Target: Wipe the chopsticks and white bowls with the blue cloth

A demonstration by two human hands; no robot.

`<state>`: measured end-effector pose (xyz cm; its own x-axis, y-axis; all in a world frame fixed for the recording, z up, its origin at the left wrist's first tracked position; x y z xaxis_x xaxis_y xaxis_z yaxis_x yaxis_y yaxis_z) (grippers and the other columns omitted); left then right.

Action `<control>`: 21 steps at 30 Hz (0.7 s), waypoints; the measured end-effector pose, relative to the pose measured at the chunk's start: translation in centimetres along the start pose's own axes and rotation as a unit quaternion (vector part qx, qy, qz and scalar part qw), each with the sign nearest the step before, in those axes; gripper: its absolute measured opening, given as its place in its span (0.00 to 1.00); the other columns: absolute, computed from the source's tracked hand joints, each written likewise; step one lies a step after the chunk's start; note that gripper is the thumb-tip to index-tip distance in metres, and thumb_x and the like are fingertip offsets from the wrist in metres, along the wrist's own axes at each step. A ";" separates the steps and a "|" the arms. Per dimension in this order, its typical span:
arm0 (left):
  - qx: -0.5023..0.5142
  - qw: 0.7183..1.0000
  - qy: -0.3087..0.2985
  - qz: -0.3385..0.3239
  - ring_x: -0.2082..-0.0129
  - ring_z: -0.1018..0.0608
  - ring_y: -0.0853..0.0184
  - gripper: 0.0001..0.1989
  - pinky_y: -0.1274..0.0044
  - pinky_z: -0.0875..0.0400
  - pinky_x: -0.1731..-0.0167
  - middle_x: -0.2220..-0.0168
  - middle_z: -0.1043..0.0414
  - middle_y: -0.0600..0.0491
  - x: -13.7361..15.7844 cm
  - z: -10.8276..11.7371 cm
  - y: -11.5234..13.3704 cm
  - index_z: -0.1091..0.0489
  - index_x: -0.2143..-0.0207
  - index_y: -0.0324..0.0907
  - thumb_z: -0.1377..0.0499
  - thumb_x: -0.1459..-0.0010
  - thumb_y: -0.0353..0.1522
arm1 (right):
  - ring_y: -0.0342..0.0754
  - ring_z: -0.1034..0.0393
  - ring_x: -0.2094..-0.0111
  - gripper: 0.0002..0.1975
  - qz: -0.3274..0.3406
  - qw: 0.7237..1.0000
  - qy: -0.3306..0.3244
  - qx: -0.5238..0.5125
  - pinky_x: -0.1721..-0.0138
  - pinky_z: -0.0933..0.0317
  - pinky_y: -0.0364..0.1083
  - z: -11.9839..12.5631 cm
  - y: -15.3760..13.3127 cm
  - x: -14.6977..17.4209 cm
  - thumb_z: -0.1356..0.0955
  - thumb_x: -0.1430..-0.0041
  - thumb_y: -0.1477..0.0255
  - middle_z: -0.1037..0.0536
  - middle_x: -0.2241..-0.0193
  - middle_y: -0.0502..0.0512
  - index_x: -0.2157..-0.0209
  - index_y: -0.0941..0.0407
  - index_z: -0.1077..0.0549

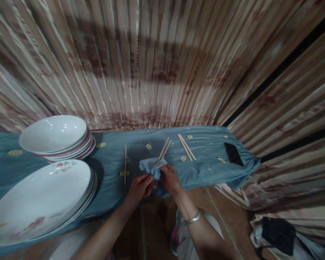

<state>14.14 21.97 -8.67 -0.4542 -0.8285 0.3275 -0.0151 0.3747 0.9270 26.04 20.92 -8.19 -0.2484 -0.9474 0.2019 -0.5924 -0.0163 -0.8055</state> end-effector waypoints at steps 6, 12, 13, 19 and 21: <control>-0.043 0.997 0.053 -0.047 0.90 0.37 0.75 0.23 0.80 0.48 0.89 0.83 0.30 0.55 -1.1 2.2 1.2 0.26 0.76 0.39 0.37 0.62 0.51 | 0.38 0.39 0.83 0.09 -0.019 0.999 0.027 0.031 0.79 0.46 0.38 2.2 -1.7 -0.2 0.26 0.62 0.69 0.30 0.86 0.44 0.83 0.57 0.28; 0.016 0.989 0.117 -0.084 0.81 0.35 0.74 0.20 0.80 0.43 0.80 0.81 0.30 0.56 -1.3 3.0 2.4 0.22 0.69 0.39 0.33 0.62 0.44 | 0.36 0.40 0.83 0.10 -0.106 0.984 -0.074 0.125 0.79 0.47 0.37 2.2 0.0 1.4 0.25 0.62 0.66 0.28 0.85 0.45 0.78 0.58 0.24; 0.028 0.991 0.108 -0.074 0.81 0.35 0.74 0.21 0.80 0.44 0.80 0.82 0.31 0.56 -1.3 2.8 2.3 0.21 0.70 0.39 0.33 0.64 0.44 | 0.36 0.41 0.83 0.11 -0.116 0.980 -0.086 0.138 0.79 0.48 0.37 2.0 0.2 1.7 0.25 0.62 0.66 0.29 0.86 0.44 0.78 0.58 0.24; 0.084 0.993 0.068 -0.036 0.84 0.39 0.77 0.19 0.80 0.48 0.82 0.85 0.36 0.57 -2.0 2.0 1.3 0.22 0.76 0.38 0.32 0.65 0.45 | 0.37 0.39 0.82 0.14 -0.145 0.971 -0.115 0.154 0.76 0.46 0.38 1.2 0.6 2.4 0.25 0.62 0.62 0.26 0.83 0.46 0.76 0.58 0.22; 0.103 0.993 0.058 -0.022 0.84 0.40 0.77 0.20 0.80 0.48 0.82 0.84 0.35 0.57 -2.0 2.0 1.2 0.21 0.74 0.38 0.31 0.65 0.45 | 0.37 0.37 0.81 0.15 -0.146 0.971 -0.113 0.152 0.75 0.45 0.39 1.3 0.7 2.4 0.24 0.63 0.61 0.26 0.83 0.46 0.76 0.58 0.22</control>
Point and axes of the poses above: each hand's wrist, its own x-axis away from the middle knuckle, its own z-axis out of the back of the hand, y = z × x, the point moved 2 cm from there along -x, towards the middle knuckle
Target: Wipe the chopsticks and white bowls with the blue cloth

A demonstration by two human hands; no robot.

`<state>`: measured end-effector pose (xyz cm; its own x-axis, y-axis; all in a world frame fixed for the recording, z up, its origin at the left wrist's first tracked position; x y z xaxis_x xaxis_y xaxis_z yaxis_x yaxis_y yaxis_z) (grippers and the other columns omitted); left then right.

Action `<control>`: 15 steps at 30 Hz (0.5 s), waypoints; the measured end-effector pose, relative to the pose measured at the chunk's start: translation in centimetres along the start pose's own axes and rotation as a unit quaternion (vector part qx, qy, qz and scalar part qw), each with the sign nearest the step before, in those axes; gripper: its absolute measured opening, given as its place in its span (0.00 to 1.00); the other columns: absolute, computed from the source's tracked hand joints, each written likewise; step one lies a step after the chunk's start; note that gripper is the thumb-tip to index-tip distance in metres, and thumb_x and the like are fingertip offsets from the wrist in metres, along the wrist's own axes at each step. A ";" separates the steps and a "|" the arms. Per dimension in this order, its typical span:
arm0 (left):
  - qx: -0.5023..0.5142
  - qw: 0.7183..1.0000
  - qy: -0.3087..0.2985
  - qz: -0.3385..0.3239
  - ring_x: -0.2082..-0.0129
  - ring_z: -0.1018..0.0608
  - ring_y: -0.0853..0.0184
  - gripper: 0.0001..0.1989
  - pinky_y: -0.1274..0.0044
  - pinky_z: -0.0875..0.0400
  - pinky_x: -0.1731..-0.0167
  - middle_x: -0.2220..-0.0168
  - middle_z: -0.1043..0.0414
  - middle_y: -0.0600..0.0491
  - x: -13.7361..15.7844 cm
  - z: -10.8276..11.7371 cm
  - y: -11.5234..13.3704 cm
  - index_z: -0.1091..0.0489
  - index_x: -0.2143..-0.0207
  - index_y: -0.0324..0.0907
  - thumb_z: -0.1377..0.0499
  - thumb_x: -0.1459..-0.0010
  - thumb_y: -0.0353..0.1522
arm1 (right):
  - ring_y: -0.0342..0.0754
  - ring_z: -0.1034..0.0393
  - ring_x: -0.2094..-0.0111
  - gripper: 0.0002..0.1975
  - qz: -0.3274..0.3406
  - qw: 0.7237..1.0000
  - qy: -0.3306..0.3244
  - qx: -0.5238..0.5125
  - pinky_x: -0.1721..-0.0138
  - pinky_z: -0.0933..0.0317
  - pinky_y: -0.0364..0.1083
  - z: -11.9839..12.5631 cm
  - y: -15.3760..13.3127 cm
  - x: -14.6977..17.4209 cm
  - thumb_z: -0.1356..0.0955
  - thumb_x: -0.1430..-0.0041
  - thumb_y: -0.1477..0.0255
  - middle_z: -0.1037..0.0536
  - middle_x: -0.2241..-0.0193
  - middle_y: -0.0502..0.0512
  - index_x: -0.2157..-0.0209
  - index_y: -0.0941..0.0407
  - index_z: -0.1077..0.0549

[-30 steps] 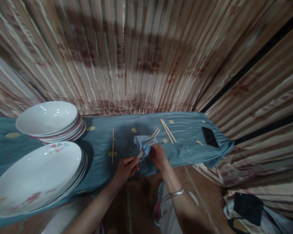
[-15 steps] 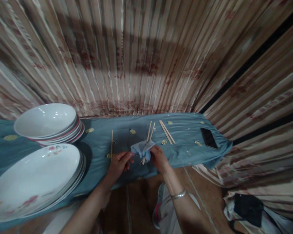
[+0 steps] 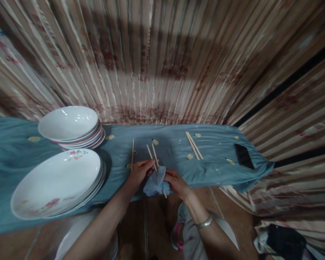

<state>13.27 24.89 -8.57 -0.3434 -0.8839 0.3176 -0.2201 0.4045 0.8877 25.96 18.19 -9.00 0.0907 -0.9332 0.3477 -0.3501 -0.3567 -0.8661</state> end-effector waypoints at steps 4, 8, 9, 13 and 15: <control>-0.002 1.000 -0.026 0.011 0.84 0.40 0.77 0.19 0.80 0.50 0.82 0.84 0.35 0.57 0.3 -0.1 0.2 0.21 0.73 0.38 0.31 0.65 0.43 | 0.37 0.38 0.81 0.16 -0.013 1.000 0.005 -0.008 0.75 0.46 0.39 0.0 0.5 0.0 0.24 0.64 0.61 0.27 0.83 0.46 0.76 0.58 0.23; -0.020 0.999 -0.027 -0.001 0.85 0.41 0.77 0.16 0.80 0.53 0.83 0.86 0.38 0.57 0.4 0.1 0.8 0.21 0.76 0.38 0.32 0.64 0.42 | 0.36 0.41 0.82 0.14 -0.019 1.000 -0.001 -0.016 0.77 0.47 0.38 -0.5 0.5 0.2 0.24 0.63 0.62 0.30 0.85 0.45 0.78 0.59 0.24; -0.022 0.999 -0.022 -0.009 0.85 0.42 0.77 0.15 0.80 0.53 0.83 0.86 0.39 0.58 0.3 0.2 1.0 0.22 0.76 0.38 0.33 0.63 0.42 | 0.36 0.42 0.82 0.14 -0.023 1.000 -0.003 -0.017 0.77 0.48 0.38 -0.7 0.5 0.3 0.24 0.63 0.62 0.31 0.85 0.44 0.79 0.59 0.24; -0.023 0.998 0.006 -0.056 0.84 0.41 0.77 0.14 0.80 0.52 0.83 0.86 0.39 0.58 0.0 1.3 2.0 0.22 0.76 0.38 0.34 0.61 0.41 | 0.34 0.46 0.84 0.15 -0.052 0.998 -0.011 -0.021 0.79 0.50 0.38 -1.3 0.8 0.6 0.24 0.64 0.63 0.34 0.87 0.42 0.79 0.59 0.25; -0.023 0.997 0.025 -0.076 0.84 0.40 0.77 0.14 0.80 0.51 0.82 0.85 0.38 0.58 -0.2 1.8 2.6 0.22 0.77 0.38 0.33 0.61 0.41 | 0.34 0.46 0.84 0.15 -0.061 0.998 -0.016 -0.019 0.79 0.50 0.38 -1.4 1.0 0.7 0.24 0.64 0.63 0.34 0.87 0.42 0.79 0.60 0.25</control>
Point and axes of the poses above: each hand's wrist, its own x-axis away from the middle knuckle, its own z-axis out of the back of the hand, y = z × x, the point moved 2 cm from there along -x, towards the middle knuckle
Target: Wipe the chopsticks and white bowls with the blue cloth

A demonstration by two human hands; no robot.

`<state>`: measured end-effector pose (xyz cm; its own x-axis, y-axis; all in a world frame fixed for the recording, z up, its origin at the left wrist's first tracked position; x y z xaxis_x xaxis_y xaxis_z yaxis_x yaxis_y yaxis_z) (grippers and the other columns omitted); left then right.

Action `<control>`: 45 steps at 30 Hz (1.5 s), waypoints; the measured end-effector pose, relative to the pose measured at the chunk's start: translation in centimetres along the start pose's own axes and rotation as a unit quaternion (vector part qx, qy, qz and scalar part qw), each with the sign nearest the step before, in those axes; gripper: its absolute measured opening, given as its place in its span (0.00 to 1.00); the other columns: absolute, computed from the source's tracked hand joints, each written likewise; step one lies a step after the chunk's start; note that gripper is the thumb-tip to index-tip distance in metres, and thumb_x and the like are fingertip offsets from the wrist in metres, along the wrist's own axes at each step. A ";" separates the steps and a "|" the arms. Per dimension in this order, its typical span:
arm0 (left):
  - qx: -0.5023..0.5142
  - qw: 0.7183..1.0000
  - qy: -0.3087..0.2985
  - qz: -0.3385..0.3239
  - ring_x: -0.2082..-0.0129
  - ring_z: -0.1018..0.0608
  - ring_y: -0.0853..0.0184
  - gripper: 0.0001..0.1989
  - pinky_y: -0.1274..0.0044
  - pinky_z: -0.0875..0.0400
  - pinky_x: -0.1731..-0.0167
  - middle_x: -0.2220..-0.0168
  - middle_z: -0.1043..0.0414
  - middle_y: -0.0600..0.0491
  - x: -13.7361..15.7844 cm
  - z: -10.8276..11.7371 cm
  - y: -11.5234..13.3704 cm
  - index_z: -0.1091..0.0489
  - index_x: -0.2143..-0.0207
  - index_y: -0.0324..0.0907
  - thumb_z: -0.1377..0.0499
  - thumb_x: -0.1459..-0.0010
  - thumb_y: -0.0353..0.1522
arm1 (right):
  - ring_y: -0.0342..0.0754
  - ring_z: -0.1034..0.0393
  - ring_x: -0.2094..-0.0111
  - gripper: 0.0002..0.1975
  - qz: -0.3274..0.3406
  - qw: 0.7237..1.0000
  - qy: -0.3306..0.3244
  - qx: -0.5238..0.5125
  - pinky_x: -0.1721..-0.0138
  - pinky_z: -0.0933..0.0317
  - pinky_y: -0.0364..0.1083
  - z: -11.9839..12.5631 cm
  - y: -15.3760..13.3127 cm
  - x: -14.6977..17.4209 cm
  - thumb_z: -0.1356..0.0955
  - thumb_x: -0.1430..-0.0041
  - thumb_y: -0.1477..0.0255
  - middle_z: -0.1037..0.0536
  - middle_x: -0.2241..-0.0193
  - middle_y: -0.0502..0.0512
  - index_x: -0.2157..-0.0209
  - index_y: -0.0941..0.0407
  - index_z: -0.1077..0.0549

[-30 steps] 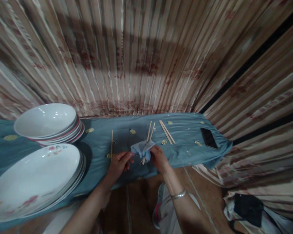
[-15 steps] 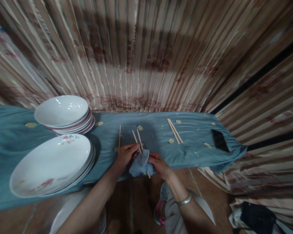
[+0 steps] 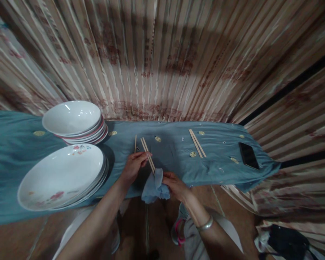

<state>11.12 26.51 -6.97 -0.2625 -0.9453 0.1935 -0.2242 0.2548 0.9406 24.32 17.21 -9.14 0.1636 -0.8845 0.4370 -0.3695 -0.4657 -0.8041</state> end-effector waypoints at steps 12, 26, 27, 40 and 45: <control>-0.035 0.999 0.022 0.022 0.82 0.33 0.73 0.13 0.79 0.40 0.78 0.83 0.30 0.54 0.3 -0.8 -0.7 0.23 0.78 0.39 0.32 0.64 0.40 | 0.36 0.42 0.83 0.14 0.006 1.000 0.008 0.006 0.79 0.50 0.38 0.2 -0.1 0.1 0.24 0.64 0.63 0.32 0.87 0.43 0.80 0.59 0.26; 0.049 0.993 -0.030 0.106 0.82 0.29 0.71 0.14 0.79 0.39 0.80 0.80 0.26 0.52 0.8 -1.6 -2.0 0.22 0.74 0.39 0.31 0.64 0.38 | 0.37 0.39 0.83 0.12 0.034 0.997 0.039 -0.057 0.77 0.44 0.38 0.2 -0.1 -0.7 0.24 0.65 0.66 0.29 0.85 0.44 0.80 0.58 0.26; 0.044 0.994 -0.021 0.093 0.82 0.30 0.72 0.13 0.79 0.39 0.80 0.80 0.27 0.53 0.7 -1.4 -1.9 0.22 0.75 0.39 0.31 0.64 0.37 | 0.37 0.38 0.83 0.12 0.033 0.997 0.033 -0.054 0.76 0.43 0.38 0.2 0.0 -0.7 0.24 0.65 0.65 0.28 0.85 0.45 0.79 0.58 0.25; 0.035 0.997 0.046 0.041 0.81 0.32 0.75 0.14 0.80 0.39 0.78 0.81 0.30 0.55 -0.1 -0.6 -1.3 0.25 0.79 0.38 0.29 0.68 0.37 | 0.35 0.41 0.83 0.13 0.010 1.000 -0.010 -0.013 0.78 0.48 0.38 0.2 0.1 0.0 0.24 0.62 0.65 0.30 0.85 0.44 0.79 0.59 0.25; 0.022 0.994 -0.033 0.106 0.83 0.31 0.73 0.13 0.80 0.40 0.81 0.81 0.28 0.55 0.9 -2.0 -1.9 0.25 0.77 0.39 0.31 0.63 0.38 | 0.35 0.42 0.84 0.12 0.038 0.999 0.031 -0.016 0.80 0.50 0.37 1.3 0.3 -0.8 0.25 0.62 0.65 0.30 0.86 0.43 0.79 0.59 0.25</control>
Point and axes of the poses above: each hand's wrist, its own x-axis away from the middle knuckle, its own z-axis out of the back of the hand, y = z × x, the point moved 2 cm from there along -x, towards the middle knuckle
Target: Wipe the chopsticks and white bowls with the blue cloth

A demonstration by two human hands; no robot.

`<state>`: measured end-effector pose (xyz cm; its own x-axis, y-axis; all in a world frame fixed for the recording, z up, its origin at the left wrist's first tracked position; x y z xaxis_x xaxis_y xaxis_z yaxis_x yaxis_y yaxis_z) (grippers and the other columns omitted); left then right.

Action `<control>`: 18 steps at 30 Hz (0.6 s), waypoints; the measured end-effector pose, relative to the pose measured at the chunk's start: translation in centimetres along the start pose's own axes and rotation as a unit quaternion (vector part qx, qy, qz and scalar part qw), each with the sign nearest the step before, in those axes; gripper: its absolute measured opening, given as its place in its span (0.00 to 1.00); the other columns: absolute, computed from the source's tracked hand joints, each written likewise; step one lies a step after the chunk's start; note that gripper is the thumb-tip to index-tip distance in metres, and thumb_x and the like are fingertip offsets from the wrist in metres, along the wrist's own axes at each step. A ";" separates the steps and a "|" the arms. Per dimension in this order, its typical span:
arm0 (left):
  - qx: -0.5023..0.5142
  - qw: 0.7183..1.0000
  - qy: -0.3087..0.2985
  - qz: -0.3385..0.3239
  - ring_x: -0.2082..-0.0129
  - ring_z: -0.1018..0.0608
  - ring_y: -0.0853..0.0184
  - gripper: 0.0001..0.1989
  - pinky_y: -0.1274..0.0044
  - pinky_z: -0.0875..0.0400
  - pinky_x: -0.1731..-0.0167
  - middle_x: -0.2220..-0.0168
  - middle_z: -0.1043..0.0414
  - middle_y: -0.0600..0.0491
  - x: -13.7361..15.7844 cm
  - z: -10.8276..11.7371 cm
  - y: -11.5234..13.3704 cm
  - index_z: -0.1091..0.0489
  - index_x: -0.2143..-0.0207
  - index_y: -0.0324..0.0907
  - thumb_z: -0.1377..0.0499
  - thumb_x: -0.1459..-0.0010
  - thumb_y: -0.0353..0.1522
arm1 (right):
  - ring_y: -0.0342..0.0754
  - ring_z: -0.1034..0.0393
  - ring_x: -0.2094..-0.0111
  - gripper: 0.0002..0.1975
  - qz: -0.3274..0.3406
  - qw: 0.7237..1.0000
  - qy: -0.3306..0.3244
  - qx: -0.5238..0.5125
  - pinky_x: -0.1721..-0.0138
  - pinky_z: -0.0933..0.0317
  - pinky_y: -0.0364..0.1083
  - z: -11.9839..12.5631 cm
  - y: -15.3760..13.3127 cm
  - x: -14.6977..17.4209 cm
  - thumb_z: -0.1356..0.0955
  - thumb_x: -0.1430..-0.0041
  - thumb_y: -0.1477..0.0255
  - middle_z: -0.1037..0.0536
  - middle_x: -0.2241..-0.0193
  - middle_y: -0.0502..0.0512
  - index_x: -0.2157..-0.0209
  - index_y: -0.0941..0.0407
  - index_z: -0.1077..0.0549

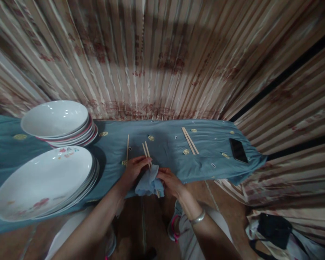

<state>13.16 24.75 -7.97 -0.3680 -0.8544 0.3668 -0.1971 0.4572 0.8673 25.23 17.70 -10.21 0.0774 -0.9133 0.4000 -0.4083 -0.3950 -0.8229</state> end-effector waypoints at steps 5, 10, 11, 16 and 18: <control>0.024 1.000 0.016 0.010 0.81 0.28 0.71 0.15 0.80 0.36 0.79 0.80 0.26 0.53 0.5 -0.6 0.2 0.23 0.77 0.39 0.29 0.68 0.38 | 0.36 0.39 0.83 0.12 0.009 1.000 0.003 -0.028 0.78 0.46 0.38 -0.5 -0.4 0.0 0.25 0.63 0.65 0.27 0.84 0.45 0.77 0.58 0.24; 0.028 0.999 -0.015 0.021 0.79 0.27 0.70 0.18 0.78 0.35 0.77 0.77 0.23 0.51 0.6 -0.9 -0.1 0.21 0.73 0.40 0.29 0.68 0.39 | 0.35 0.44 0.86 0.11 -0.001 0.999 0.014 -0.038 0.81 0.48 0.38 -0.7 -1.0 0.4 0.25 0.63 0.66 0.32 0.88 0.43 0.82 0.58 0.27; 0.026 0.999 -0.020 0.025 0.79 0.27 0.70 0.17 0.78 0.35 0.76 0.77 0.23 0.51 0.5 -0.9 -0.2 0.21 0.73 0.40 0.30 0.68 0.39 | 0.35 0.45 0.86 0.11 -0.003 0.999 0.016 -0.039 0.81 0.49 0.38 -0.6 -1.0 0.5 0.25 0.64 0.66 0.33 0.88 0.42 0.82 0.58 0.27; 0.044 0.999 -0.005 0.013 0.78 0.26 0.69 0.14 0.78 0.34 0.75 0.77 0.24 0.51 0.1 -0.4 -0.7 0.22 0.75 0.40 0.30 0.66 0.38 | 0.37 0.40 0.83 0.10 0.007 0.999 0.013 -0.032 0.78 0.46 0.38 -0.7 -1.0 0.4 0.25 0.63 0.67 0.30 0.86 0.44 0.80 0.57 0.26; 0.057 0.998 0.009 0.005 0.79 0.27 0.70 0.13 0.78 0.35 0.76 0.78 0.24 0.52 -0.2 0.0 -0.6 0.22 0.75 0.40 0.31 0.65 0.38 | 0.37 0.38 0.82 0.10 0.008 1.000 0.006 -0.024 0.75 0.44 0.39 -0.8 -0.8 0.4 0.25 0.62 0.66 0.29 0.85 0.44 0.78 0.57 0.25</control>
<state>13.39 24.66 -8.53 -0.3539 -0.8536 0.3823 -0.2960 0.4900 0.8199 24.90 17.77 -9.08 0.0591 -0.9184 0.3913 -0.4520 -0.3741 -0.8098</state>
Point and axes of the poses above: each hand's wrist, its own x-axis away from the middle knuckle, its own z-axis out of the back of the hand, y = z × x, the point moved 2 cm from there along -x, towards the middle knuckle
